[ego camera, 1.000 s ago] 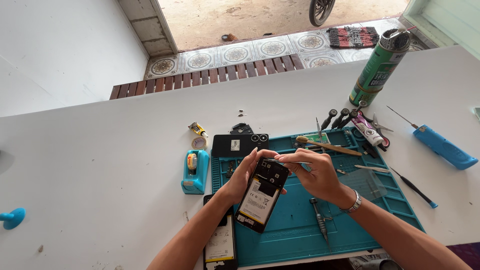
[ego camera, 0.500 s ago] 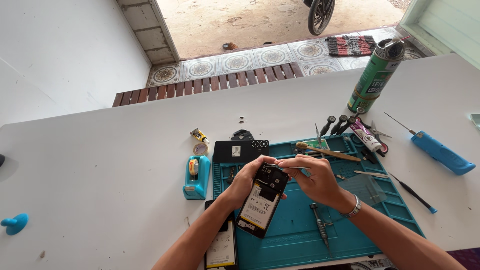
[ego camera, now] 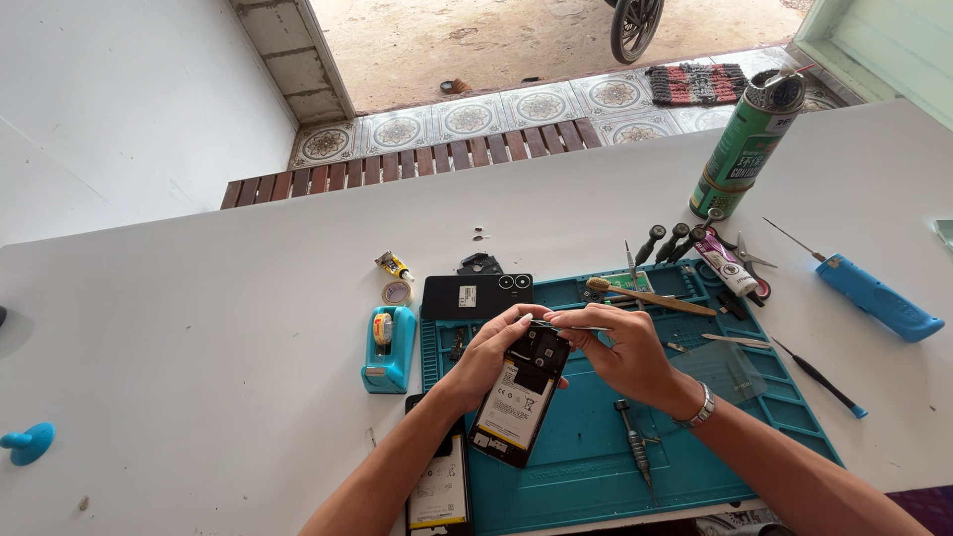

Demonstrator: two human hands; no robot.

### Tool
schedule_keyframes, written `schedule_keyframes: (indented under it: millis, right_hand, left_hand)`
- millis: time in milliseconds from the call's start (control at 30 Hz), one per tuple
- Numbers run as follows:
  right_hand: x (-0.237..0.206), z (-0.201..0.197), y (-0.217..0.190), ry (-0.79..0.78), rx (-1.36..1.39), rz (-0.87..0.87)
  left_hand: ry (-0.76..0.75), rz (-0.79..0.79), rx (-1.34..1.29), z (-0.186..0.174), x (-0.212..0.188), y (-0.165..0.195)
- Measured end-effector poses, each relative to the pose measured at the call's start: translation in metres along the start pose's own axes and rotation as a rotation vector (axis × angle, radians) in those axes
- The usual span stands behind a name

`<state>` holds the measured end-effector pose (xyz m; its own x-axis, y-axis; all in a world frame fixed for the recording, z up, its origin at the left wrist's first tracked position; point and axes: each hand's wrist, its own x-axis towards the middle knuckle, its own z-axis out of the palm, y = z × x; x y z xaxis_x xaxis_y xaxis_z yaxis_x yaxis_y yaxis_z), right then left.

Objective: The person uses tweezers to remove small screws and components from a disassembled smartphone. They place the screws on a blue mat and continue to manipulate internal parts of the phone.

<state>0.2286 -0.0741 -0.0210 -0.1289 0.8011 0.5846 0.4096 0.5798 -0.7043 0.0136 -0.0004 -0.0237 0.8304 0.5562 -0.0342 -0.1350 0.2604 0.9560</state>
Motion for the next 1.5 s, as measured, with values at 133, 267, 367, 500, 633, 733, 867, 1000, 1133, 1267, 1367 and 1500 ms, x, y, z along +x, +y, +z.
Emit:
schedule_keyframes:
  millis: [133,267,367,500,633,733,867,1000,1133,1267,1367,1500]
  right_hand:
    - [0.001,0.000,0.001,0.008,-0.001,-0.010]
    - [0.001,0.000,0.001,0.009,-0.016,-0.008]
    - [0.000,-0.002,0.000,0.020,-0.020,0.014]
    - [0.001,-0.006,-0.002,0.054,-0.014,-0.009]
    - [0.000,-0.008,-0.005,0.107,-0.028,-0.010]
    - [0.002,-0.009,-0.006,0.138,-0.028,-0.033]
    - [0.004,-0.012,-0.009,0.154,-0.024,-0.034]
    - [0.006,-0.016,-0.011,0.119,-0.080,-0.057]
    - [0.008,-0.017,-0.011,-0.047,-0.079,0.055]
    - [0.010,-0.016,-0.014,-0.275,-0.054,0.120]
    - [0.009,-0.012,-0.020,-0.395,-0.096,0.152]
    - [0.011,-0.007,-0.023,-0.434,-0.105,0.154]
  left_hand:
    - [-0.001,0.000,-0.024,-0.001,0.001,-0.002]
    - [-0.002,0.018,-0.033,-0.001,0.001,-0.003]
    - [0.015,0.010,-0.061,-0.001,0.002,-0.001]
    - [0.073,0.034,-0.097,-0.004,0.002,0.003]
    - [0.206,0.009,-0.172,-0.006,0.001,0.006]
    - [0.271,0.029,-0.239,-0.008,0.003,0.008]
    - [0.309,0.062,-0.250,-0.013,0.003,0.008]
    - [0.279,0.158,-0.383,-0.022,0.003,0.006]
    - [0.207,0.348,-0.627,-0.033,0.000,0.006]
    - [0.264,0.334,-0.698,-0.039,-0.003,0.009]
    - [0.195,0.308,-0.702,-0.039,-0.003,0.011]
    - [0.182,0.270,-0.599,-0.040,-0.003,0.010]
